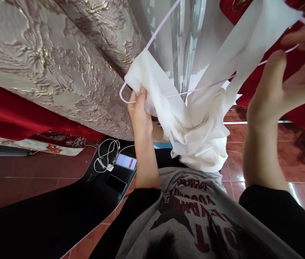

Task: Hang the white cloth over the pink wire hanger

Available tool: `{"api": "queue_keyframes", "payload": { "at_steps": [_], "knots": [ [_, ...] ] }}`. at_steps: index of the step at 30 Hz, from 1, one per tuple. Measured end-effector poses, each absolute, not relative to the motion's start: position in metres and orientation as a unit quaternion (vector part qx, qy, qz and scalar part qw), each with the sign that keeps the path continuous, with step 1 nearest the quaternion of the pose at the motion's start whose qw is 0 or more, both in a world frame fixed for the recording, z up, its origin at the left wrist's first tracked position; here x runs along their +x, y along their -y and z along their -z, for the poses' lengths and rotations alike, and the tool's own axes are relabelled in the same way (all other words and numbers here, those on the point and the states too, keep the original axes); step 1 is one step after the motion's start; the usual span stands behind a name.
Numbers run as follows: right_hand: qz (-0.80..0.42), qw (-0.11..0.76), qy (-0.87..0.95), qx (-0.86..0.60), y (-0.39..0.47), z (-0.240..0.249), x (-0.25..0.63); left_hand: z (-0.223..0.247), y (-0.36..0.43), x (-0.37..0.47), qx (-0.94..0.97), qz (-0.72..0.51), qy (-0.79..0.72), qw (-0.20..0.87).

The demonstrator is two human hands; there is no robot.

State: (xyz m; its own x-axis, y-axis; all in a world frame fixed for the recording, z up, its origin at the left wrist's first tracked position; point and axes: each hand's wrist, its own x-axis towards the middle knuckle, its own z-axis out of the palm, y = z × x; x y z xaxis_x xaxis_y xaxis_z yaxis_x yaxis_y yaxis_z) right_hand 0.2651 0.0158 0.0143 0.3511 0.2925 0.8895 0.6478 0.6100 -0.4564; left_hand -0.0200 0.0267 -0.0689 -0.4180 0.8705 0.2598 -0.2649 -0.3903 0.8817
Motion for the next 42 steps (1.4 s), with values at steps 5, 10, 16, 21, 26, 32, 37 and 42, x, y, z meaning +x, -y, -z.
{"api": "queue_keyframes", "payload": {
  "at_steps": [5,10,16,21,26,32,37,42],
  "knots": [
    [0.062,0.510,0.780,-0.357,-0.023,0.022,0.218,0.073,-0.027,-0.005,0.375,-0.748,-0.402,0.372],
    [-0.007,0.402,0.788,-0.465,-0.037,0.058,0.200,0.071,-0.015,0.016,0.375,-0.753,-0.421,0.340],
    [-0.004,0.450,0.760,-0.469,-0.030,0.074,0.174,0.075,0.009,0.039,0.394,-0.730,-0.456,0.323],
    [-0.006,0.485,0.735,-0.473,-0.028,0.079,0.163,0.085,0.008,0.050,0.383,-0.770,-0.446,0.248],
    [0.001,0.488,0.728,-0.481,-0.027,0.077,0.168,0.094,0.004,0.046,0.355,-0.738,-0.519,0.245],
    [-0.002,0.482,0.736,-0.476,-0.022,0.075,0.169,0.081,0.010,0.037,0.381,-0.741,-0.509,0.215],
    [0.007,0.496,0.727,-0.475,-0.020,0.071,0.164,0.057,0.026,0.027,0.424,-0.713,-0.505,0.239],
    [0.016,0.499,0.732,-0.463,-0.019,0.067,0.169,0.012,0.024,-0.008,0.424,-0.705,-0.419,0.385]
  ]
}}
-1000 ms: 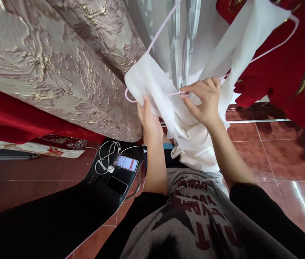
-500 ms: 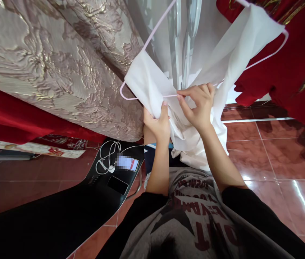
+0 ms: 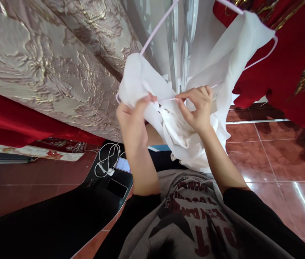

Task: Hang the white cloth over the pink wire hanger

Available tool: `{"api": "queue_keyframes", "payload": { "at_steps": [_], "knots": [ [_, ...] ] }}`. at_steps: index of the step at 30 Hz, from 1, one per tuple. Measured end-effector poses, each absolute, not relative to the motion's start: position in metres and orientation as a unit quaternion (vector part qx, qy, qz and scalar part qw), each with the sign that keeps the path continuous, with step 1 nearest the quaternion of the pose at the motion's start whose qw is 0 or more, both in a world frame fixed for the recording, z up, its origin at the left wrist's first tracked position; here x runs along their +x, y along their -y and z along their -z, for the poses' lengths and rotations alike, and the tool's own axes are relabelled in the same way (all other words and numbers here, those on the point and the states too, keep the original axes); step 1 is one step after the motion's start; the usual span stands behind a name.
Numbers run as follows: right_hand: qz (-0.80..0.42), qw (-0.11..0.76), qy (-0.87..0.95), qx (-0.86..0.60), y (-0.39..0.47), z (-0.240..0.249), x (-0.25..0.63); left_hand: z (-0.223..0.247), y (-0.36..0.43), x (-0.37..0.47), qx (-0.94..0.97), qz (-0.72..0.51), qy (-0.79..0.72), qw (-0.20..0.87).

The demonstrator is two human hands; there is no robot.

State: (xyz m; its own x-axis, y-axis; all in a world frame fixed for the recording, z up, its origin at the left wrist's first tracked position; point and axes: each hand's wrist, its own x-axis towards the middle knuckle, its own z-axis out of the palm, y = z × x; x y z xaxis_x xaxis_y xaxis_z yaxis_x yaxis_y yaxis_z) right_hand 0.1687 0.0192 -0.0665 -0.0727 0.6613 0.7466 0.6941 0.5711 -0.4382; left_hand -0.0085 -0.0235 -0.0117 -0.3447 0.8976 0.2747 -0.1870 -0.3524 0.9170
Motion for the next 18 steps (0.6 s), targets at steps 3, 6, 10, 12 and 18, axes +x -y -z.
{"api": "queue_keyframes", "payload": {
  "at_steps": [3,6,10,12,18],
  "knots": [
    [0.017,0.495,0.735,-0.463,-0.020,0.066,0.172,-0.015,0.010,-0.038,0.412,-0.681,-0.353,0.491],
    [0.016,0.488,0.739,-0.463,-0.022,0.066,0.173,-0.019,0.001,-0.061,0.426,-0.698,-0.294,0.495],
    [0.016,0.475,0.739,-0.478,-0.021,0.066,0.170,0.022,0.000,-0.072,0.377,-0.766,-0.330,0.404],
    [0.017,0.466,0.737,-0.489,-0.020,0.066,0.169,0.052,0.002,-0.068,0.329,-0.773,-0.390,0.378],
    [-0.002,0.465,0.740,-0.485,-0.017,0.065,0.162,0.077,0.006,-0.020,0.346,-0.691,-0.393,0.499]
  ]
}}
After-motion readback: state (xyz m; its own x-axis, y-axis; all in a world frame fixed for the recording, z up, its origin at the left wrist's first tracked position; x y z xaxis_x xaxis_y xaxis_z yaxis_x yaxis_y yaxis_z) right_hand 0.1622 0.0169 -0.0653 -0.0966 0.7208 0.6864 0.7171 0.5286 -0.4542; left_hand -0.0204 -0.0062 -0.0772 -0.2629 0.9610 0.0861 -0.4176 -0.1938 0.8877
